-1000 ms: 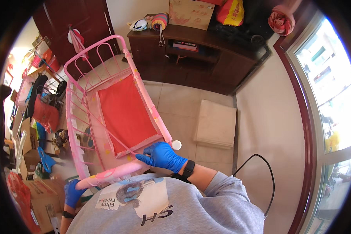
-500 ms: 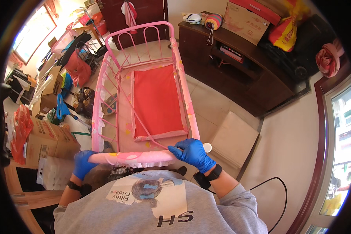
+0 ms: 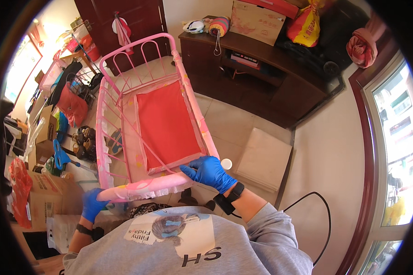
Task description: The person assembles a pink metal baby crib by inserting a white foam mattress, placing a red fabric liner, and attaching a pink metal canopy frame. They then move the crib to a new position and place a white cushion on the floor nearby.
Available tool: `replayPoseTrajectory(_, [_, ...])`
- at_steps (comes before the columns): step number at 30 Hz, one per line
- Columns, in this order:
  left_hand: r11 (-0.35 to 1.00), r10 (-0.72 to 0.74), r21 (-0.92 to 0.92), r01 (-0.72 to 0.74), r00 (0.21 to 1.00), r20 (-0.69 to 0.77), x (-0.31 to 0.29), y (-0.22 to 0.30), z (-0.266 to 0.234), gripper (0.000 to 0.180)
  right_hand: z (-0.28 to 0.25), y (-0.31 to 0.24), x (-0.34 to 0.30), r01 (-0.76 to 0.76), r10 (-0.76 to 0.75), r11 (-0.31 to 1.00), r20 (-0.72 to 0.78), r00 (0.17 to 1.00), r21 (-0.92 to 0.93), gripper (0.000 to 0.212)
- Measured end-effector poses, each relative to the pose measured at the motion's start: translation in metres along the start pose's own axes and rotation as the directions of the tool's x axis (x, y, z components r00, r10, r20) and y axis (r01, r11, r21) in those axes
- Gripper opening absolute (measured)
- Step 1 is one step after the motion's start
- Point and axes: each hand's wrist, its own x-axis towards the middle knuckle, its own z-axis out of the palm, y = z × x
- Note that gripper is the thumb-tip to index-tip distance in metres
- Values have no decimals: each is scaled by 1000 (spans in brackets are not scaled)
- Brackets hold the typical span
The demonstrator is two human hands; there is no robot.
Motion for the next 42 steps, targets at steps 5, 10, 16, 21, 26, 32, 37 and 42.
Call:
replayPoseTrajectory(5, [1000,-19,11,19,999,-28,2,-7,-5,27,-1,-3,3,28,-27,999,-44,999,40,36])
replayPoseTrajectory(10, [1000,-6,29,5,1000,21,7,-10,-13,30,-10,-11,8,-2,2,1000,2,1000,8,39])
replayPoseTrajectory(16, [999,7,32,-6,1000,-18,7,-5,-13,29,-9,-8,8,24,-24,1000,-14,1000,13,39])
replayPoseTrajectory(21, [998,-17,63,16,1000,11,6,-1,-16,32,-8,-6,8,50,-47,998,-56,997,43,37])
replayPoseTrajectory(26, [997,5,71,-4,1000,-1,5,0,-13,33,-11,-9,9,39,-30,998,-144,989,58,33])
replayPoseTrajectory(32, [994,104,37,-103,994,-37,6,-2,-13,35,-10,-10,9,14,-13,1000,-218,976,4,32])
replayPoseTrajectory(37, [982,169,-66,-178,977,-130,1,-4,-13,41,-5,-11,6,-6,15,999,-201,979,46,33])
replayPoseTrajectory(42, [999,37,23,-39,995,95,-4,-12,-15,43,5,-9,6,-22,49,993,-242,969,114,28])
